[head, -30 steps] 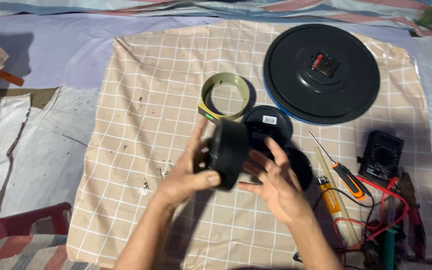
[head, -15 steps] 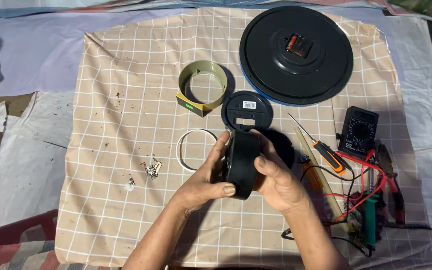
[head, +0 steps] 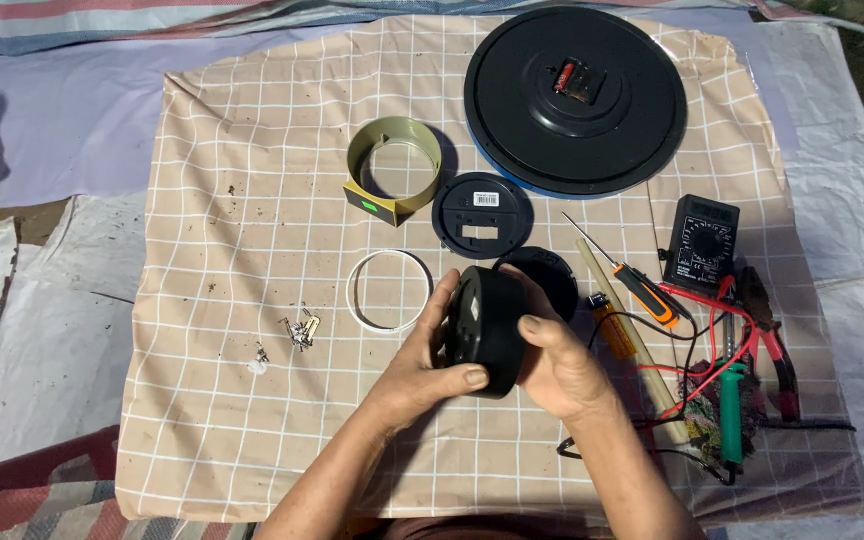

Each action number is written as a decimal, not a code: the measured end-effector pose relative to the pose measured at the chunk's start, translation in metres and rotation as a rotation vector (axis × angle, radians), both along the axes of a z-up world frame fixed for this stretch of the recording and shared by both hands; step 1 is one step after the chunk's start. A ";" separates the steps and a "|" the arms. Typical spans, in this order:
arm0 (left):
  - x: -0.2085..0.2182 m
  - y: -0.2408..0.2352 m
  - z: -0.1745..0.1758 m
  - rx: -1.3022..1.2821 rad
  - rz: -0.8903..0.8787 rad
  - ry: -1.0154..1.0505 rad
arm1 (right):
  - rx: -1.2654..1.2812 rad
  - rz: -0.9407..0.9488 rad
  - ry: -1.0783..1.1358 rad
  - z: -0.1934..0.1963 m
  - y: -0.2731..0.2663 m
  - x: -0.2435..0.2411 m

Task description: The person disassembles and reassembles several wall clocks on a checkered cloth. They remove back covers, insert batteries into the compartments, and handle various clock components. The person also briefly handles circuit boards and a multimeter.

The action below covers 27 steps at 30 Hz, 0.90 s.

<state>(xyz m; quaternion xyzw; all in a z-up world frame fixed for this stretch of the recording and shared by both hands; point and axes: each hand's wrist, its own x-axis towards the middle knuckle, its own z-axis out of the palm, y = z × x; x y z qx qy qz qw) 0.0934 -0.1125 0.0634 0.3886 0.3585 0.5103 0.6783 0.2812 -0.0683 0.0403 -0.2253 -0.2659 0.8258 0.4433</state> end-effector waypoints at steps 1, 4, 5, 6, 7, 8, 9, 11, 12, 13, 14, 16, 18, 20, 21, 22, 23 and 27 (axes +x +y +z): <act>-0.001 -0.001 0.001 0.000 -0.001 0.000 | 0.000 -0.001 0.000 -0.003 0.000 0.002; 0.001 0.001 0.010 -0.009 -0.013 0.129 | 0.052 0.034 0.129 -0.004 0.000 0.009; 0.004 0.002 0.017 -0.012 0.013 0.127 | -0.010 0.018 0.105 -0.002 -0.001 0.009; 0.006 0.002 0.025 -0.016 0.042 0.126 | -0.073 0.005 0.082 0.001 -0.003 0.008; 0.006 0.002 0.026 -0.016 0.043 0.127 | -0.074 0.005 0.083 -0.009 -0.003 0.013; 0.005 0.003 0.027 -0.001 0.044 0.133 | -0.087 -0.014 0.095 -0.018 -0.002 0.016; 0.005 0.004 0.028 0.014 0.045 0.138 | -0.100 -0.033 0.108 -0.028 0.000 0.020; 0.005 0.004 0.025 0.010 0.037 0.074 | -0.106 -0.052 0.139 -0.018 0.002 0.020; 0.006 0.003 0.023 0.004 0.032 0.005 | -0.115 -0.069 0.165 -0.013 0.002 0.021; 0.006 0.004 0.020 0.002 0.032 0.003 | -0.116 -0.070 0.163 -0.019 0.002 0.024; 0.005 0.004 0.016 -0.010 0.051 -0.059 | -0.137 -0.100 0.188 -0.025 0.001 0.026; 0.004 0.004 0.013 -0.023 0.073 -0.122 | -0.159 -0.127 0.211 -0.037 0.001 0.034; 0.001 0.004 0.013 -0.022 0.065 -0.147 | -0.284 -0.106 0.200 -0.050 0.002 0.044; 0.000 0.001 0.011 -0.028 0.064 -0.149 | -0.308 -0.070 0.243 -0.019 -0.007 0.033; -0.001 -0.001 0.011 -0.031 0.062 -0.150 | -0.330 -0.036 0.288 -0.003 -0.011 0.027; -0.001 -0.004 0.008 -0.037 0.061 -0.153 | -0.336 -0.038 0.286 -0.011 -0.013 0.028; -0.001 -0.008 0.005 -0.043 0.047 -0.174 | -0.316 -0.033 0.251 -0.019 -0.015 0.030; -0.007 -0.019 -0.004 -0.029 0.082 -0.160 | -0.348 -0.112 0.081 -0.096 -0.025 0.063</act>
